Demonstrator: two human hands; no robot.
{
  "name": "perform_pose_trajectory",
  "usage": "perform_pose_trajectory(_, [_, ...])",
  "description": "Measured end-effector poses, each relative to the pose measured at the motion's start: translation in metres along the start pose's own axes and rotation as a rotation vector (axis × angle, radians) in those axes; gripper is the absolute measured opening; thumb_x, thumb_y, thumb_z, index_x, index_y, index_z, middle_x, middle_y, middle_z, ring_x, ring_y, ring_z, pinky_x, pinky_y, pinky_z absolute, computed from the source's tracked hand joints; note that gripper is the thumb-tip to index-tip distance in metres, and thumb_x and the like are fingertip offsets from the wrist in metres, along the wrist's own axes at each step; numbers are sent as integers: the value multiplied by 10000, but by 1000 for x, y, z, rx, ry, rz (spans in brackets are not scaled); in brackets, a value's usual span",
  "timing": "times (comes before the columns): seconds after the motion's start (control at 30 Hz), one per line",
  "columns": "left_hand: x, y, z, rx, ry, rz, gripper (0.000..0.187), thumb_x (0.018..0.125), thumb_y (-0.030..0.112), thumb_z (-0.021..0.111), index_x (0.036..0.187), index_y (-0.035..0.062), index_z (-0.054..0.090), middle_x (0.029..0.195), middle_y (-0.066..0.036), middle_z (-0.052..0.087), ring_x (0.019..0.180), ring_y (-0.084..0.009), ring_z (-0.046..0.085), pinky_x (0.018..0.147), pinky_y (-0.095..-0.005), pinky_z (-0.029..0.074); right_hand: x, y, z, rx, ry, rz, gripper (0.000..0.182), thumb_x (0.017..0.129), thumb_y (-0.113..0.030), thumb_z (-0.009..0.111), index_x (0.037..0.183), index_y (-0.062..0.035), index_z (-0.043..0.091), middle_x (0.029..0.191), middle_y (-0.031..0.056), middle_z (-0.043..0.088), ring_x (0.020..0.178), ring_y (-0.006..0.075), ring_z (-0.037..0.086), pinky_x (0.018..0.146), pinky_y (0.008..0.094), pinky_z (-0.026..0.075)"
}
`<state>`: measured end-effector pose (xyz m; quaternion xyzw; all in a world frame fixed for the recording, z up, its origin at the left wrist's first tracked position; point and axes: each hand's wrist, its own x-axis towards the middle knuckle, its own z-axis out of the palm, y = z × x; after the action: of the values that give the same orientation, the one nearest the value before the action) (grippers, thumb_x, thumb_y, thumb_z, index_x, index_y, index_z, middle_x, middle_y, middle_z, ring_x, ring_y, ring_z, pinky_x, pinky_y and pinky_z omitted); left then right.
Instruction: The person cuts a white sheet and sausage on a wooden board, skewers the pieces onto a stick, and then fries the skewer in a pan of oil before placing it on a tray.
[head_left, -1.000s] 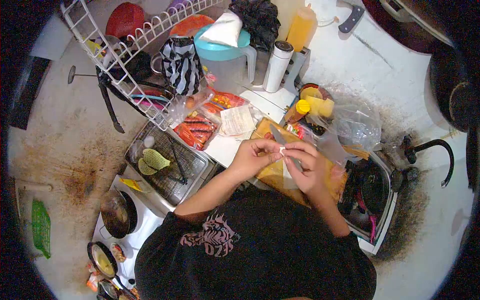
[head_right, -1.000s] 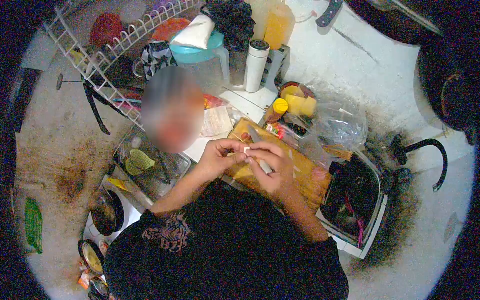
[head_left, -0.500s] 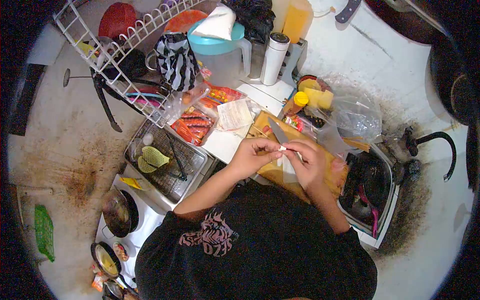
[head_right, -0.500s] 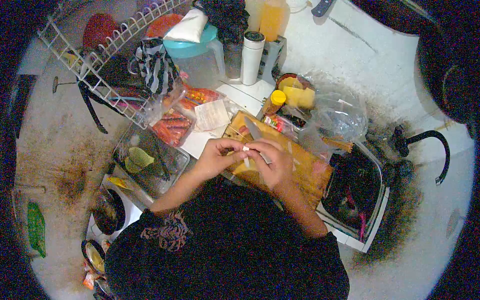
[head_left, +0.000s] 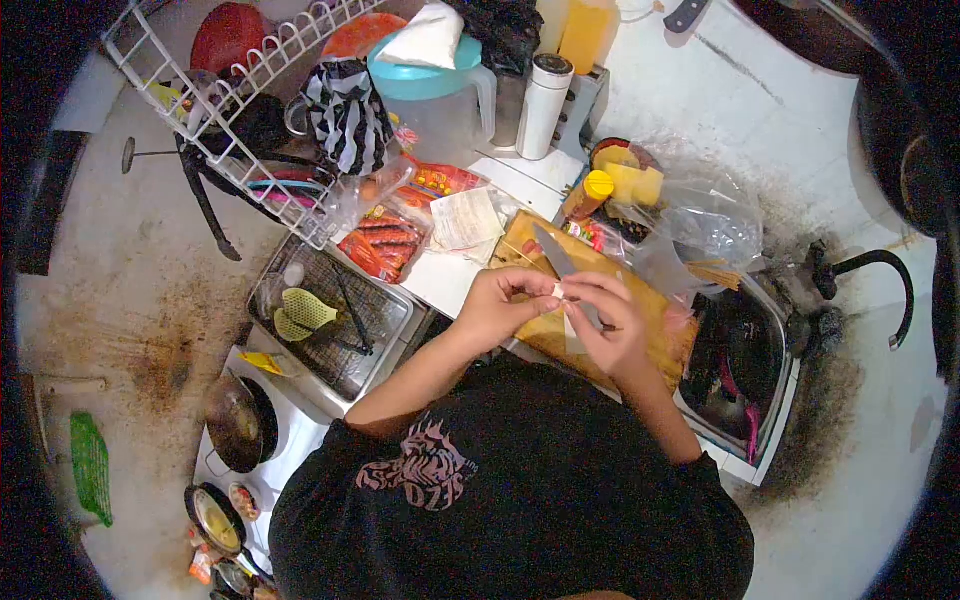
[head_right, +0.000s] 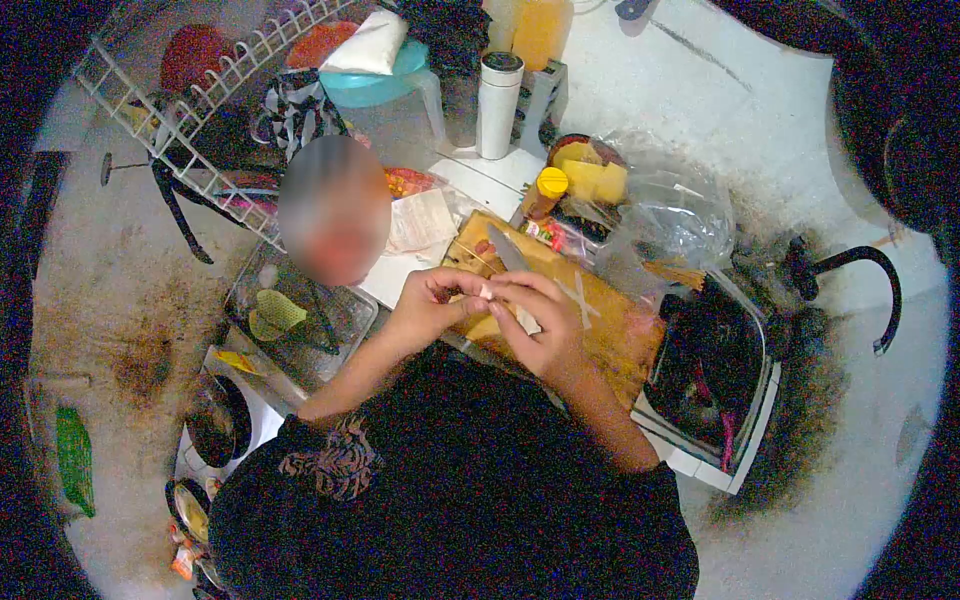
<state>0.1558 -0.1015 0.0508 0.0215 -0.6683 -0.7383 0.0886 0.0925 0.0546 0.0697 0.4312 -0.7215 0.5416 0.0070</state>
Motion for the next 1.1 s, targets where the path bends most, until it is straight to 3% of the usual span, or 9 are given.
perform_pose_trajectory(0.13, [-1, 2, 1, 104, -38, 37, 126, 736, 68, 646, 832, -4, 609, 783, -20, 605, 734, -69, 523, 695, -212, 424, 3, -5, -7, -3, -74, 151, 172, 744, 20, 585, 914, 11, 605, 951, 89, 560, 802, 122, 548, 684, 222, 440])
perform_pose_trajectory(0.23, [-1, -2, 1, 74, -83, 27, 118, 739, 79, 647, 812, -3, 605, 773, -19, 599, 725, -69, 521, 687, -210, 424, 2, -3, -6, 78, -28, 208, 162, 713, -78, 627, 868, -30, 620, 878, 113, 609, 787, 212, 592, 689, 287, 460])
perform_pose_trajectory(0.33, [0, 1, 2, 86, -127, 12, 115, 741, 88, 648, 796, -2, 601, 765, -17, 593, 725, -68, 522, 688, -212, 427, -2, -2, -7, 87, -60, 309, 144, 737, -5, 604, 881, -6, 610, 859, 77, 592, 767, 106, 555, 657, 209, 434])
perform_pose_trajectory(0.43, [-1, 1, 2, 90, -151, -27, 109, 747, 92, 644, 798, 7, 600, 770, -10, 587, 732, -64, 521, 693, -213, 428, 0, -12, -11, -110, -65, 222, 136, 724, -5, 604, 860, -17, 614, 841, 89, 602, 760, 138, 579, 653, 222, 444])
perform_pose_trajectory(0.53, [-1, -8, 1, -52, -212, -99, 103, 761, 103, 630, 817, 21, 601, 789, -4, 594, 746, -65, 524, 707, -212, 421, 2, -18, -14, -278, -57, -65, 168, 721, -44, 601, 889, -31, 600, 870, 122, 601, 798, 240, 588, 684, 303, 466])
perform_pose_trajectory(0.63, [-2, -12, 1, -169, -247, -101, 104, 771, 113, 620, 829, 30, 598, 792, -1, 594, 748, -64, 521, 713, -208, 415, -2, -13, -17, -399, -155, -271, 194, 731, -29, 574, 924, -23, 587, 917, 116, 591, 833, 245, 582, 711, 310, 467])
perform_pose_trajectory(0.73, [-3, -11, 1, -217, -251, -115, 93, 767, 108, 621, 815, 32, 598, 778, 1, 589, 740, -62, 518, 712, -207, 413, -8, -8, -16, -444, -139, -338, 196, 734, -19, 556, 928, -10, 584, 963, 116, 578, 864, 244, 574, 738, 308, 464])
perform_pose_trajectory(0.97, [-7, 0, -4, -42, -215, -45, 62, 729, 69, 642, 767, 34, 607, 767, 4, 593, 729, -65, 525, 689, -208, 419, -8, -14, -10, -461, -109, -341, 193, 679, 25, 603, 869, -5, 603, 879, 125, 594, 772, 250, 604, 659, 305, 497])
perform_pose_trajectory(1.1, [-9, 4, -3, -156, -171, -117, 85, 725, 62, 648, 788, 22, 609, 789, -11, 603, 728, -67, 534, 678, -207, 428, -7, -15, -10, -472, -133, -361, 180, 678, 30, 602, 856, 3, 606, 896, 124, 586, 789, 243, 598, 673, 301, 495])
